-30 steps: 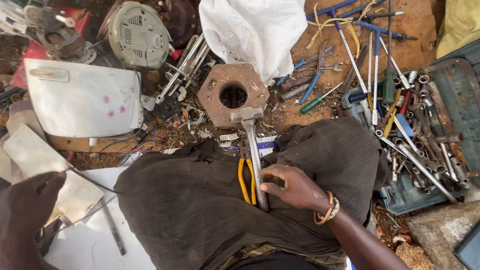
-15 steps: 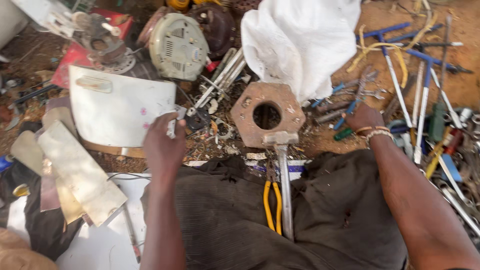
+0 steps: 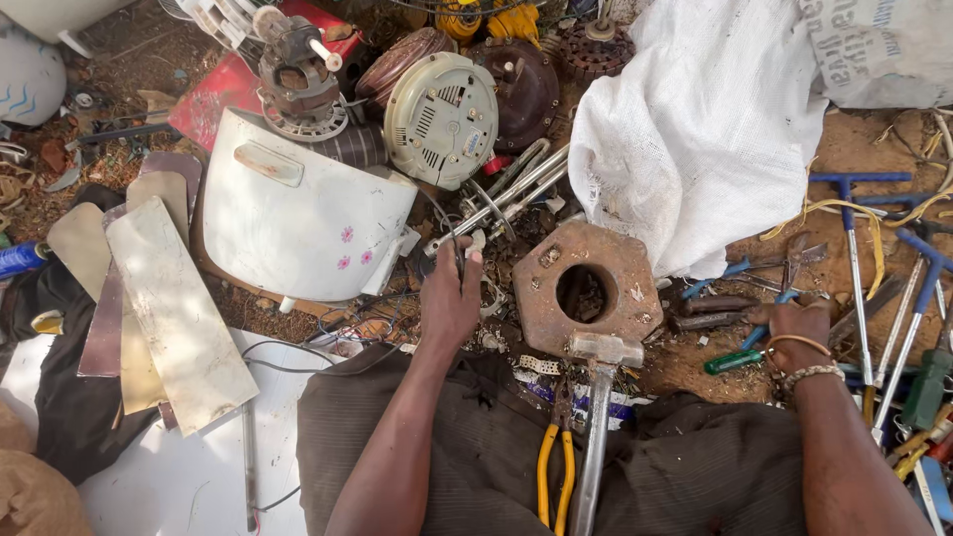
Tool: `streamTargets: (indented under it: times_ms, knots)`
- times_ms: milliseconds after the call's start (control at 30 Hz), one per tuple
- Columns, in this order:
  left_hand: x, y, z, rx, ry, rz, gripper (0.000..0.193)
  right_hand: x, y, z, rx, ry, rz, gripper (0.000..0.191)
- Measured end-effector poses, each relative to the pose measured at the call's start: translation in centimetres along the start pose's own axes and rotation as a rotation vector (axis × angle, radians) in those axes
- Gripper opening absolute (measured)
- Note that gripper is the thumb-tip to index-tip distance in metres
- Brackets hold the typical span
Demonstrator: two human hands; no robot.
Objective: The person uses a hammer and pliers to break apart a blue plastic electrical component, then strips wires and hammers flat metal sheets on an anvil. The work is performed while sitting on the ground in a cluttered outdoor area.
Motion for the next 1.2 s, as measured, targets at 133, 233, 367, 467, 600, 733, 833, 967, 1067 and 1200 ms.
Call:
streamTargets:
  times_ms: [133,233,367,467,600,733,833,967,1067,1200]
  knots:
    - [-1.0,-1.2,2.7,-0.277,-0.188,-0.14,0.042,-1.0,0.0,1.5,0.507,-0.052,0.021,0.02]
    - [-2.2,-2.3,4.0,-0.189,-0.166,-0.262,0.044,-5.6,0.4,2.6,0.367,-0.074,0.276,0.035]
    - [-3.1,-3.5,4.8,-0.109,-0.185,-0.523,0.032,-15.5,2.1,4.5,0.421,-0.151,0.536,0.036]
    - [-3.1,-3.9,5.5,-0.152,-0.267,-0.765,0.022,-22.8,3.7,3.7,0.743,0.132,0.64,0.053]
    - [-2.9,-3.7,5.9,-0.11,-0.17,-0.715,0.026,-28.2,7.0,-0.6,0.697,0.516,0.554,0.082]
    - [-3.3,-3.5,5.9,-0.098,-0.183,-0.831,0.044,-31.5,8.7,-5.9,0.817,0.975,0.429,0.105]
    - [-3.3,-3.3,5.9,-0.118,-0.171,-0.806,0.049,-32.5,8.8,-10.1,0.672,1.172,0.297,0.1]
    - [-3.0,-3.1,6.5,-0.128,-0.165,-0.757,0.04,-31.1,9.0,-14.4,0.304,1.059,0.119,0.081]
    - [-2.9,-2.9,7.2,-0.175,-0.191,-0.757,0.032,-29.2,10.2,-16.2,0.177,1.045,0.223,0.071]
    - [-2.8,-2.6,7.7,-0.197,-0.233,-0.751,0.029,-27.9,12.1,-16.5,0.161,1.097,0.209,0.074]
Point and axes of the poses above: each hand's wrist, its own x-axis towards the middle knuckle, its own z-axis out of the back of the hand, y = z × x, the point moved 1 cm from there along x, towards the middle knuckle
